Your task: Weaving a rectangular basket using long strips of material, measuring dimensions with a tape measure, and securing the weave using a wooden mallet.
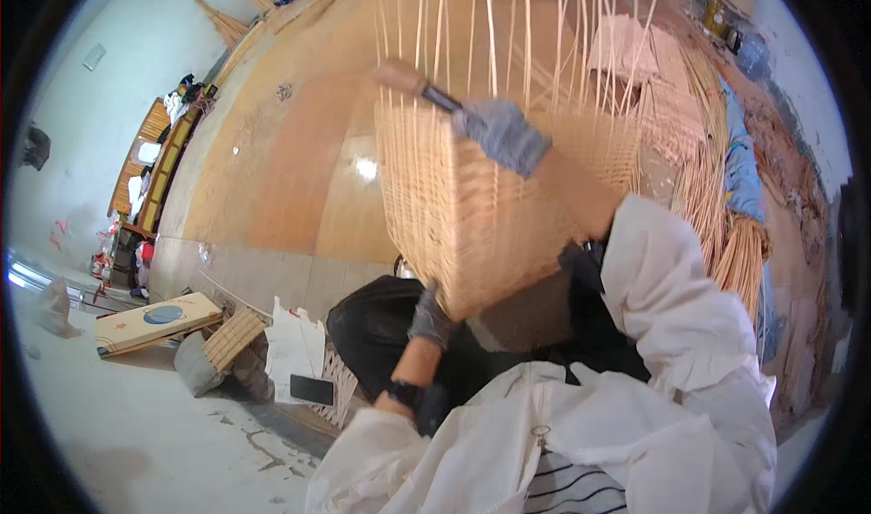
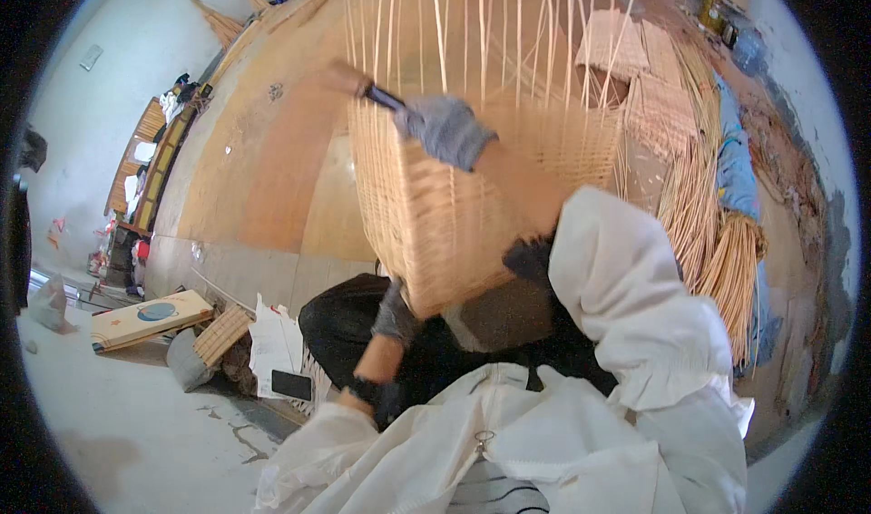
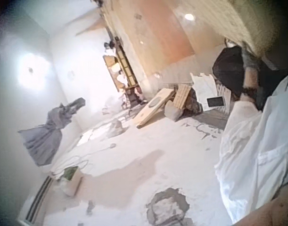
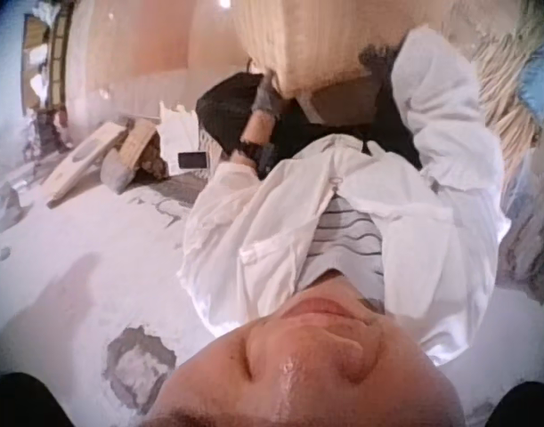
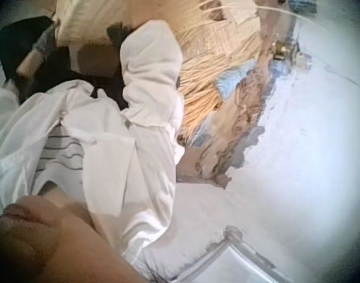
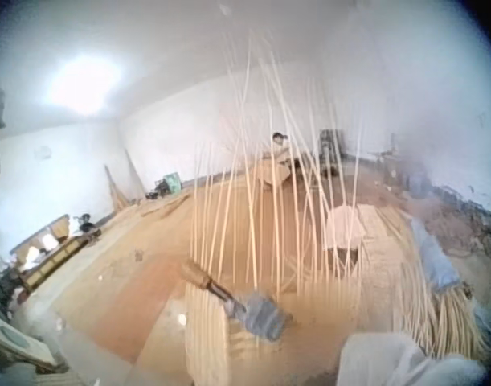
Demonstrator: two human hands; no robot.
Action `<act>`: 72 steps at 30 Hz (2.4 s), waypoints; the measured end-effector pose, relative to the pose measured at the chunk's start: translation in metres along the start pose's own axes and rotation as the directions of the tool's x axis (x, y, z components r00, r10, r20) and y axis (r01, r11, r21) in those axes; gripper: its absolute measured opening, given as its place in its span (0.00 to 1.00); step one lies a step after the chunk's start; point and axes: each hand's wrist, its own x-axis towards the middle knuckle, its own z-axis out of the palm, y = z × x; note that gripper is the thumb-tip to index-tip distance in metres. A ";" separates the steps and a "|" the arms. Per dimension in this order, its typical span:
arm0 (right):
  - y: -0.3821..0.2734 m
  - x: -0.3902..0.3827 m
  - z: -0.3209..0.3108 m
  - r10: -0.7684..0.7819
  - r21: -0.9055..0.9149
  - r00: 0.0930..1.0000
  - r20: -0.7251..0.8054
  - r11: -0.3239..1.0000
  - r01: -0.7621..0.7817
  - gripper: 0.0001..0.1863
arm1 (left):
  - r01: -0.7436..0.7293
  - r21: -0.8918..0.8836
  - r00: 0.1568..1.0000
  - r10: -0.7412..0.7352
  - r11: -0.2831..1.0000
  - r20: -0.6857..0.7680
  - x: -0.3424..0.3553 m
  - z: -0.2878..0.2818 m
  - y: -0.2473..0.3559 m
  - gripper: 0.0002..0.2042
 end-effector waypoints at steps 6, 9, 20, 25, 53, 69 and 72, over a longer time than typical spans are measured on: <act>-0.046 -0.041 -0.008 -0.029 0.283 0.982 0.185 0.959 -0.025 0.19 | 0.252 0.350 0.893 -0.078 0.902 -0.443 -0.068 0.000 -0.015 0.34; -0.060 -0.068 -0.004 -0.054 0.322 0.949 0.310 0.945 -0.051 0.17 | -0.131 0.903 0.847 0.519 0.409 -0.113 -0.093 0.042 0.006 0.39; -0.064 -0.108 -0.022 -0.139 0.014 0.986 0.091 0.990 0.138 0.20 | -0.707 0.664 0.297 0.751 -0.242 0.590 -0.007 0.140 0.032 0.20; 0.003 -0.177 -0.102 0.399 0.534 0.892 -0.213 0.812 -0.236 0.29 | -0.695 0.692 0.425 0.665 -0.196 0.615 0.015 0.155 0.049 0.24; 0.291 -0.634 0.036 0.933 -0.401 0.206 -0.296 0.074 -0.913 0.17 | -0.040 0.705 0.461 0.613 -0.708 0.642 -0.035 0.216 0.057 0.17; 0.337 -0.538 0.046 0.993 -0.368 -0.057 0.103 -0.016 -0.930 0.29 | -0.348 0.810 0.642 0.509 -0.473 0.573 -0.047 0.193 0.097 0.18; 0.322 -0.543 0.024 0.980 -0.402 -0.158 0.119 -0.098 -0.910 0.31 | -0.247 0.750 0.635 0.482 -0.613 0.603 -0.044 0.195 0.094 0.22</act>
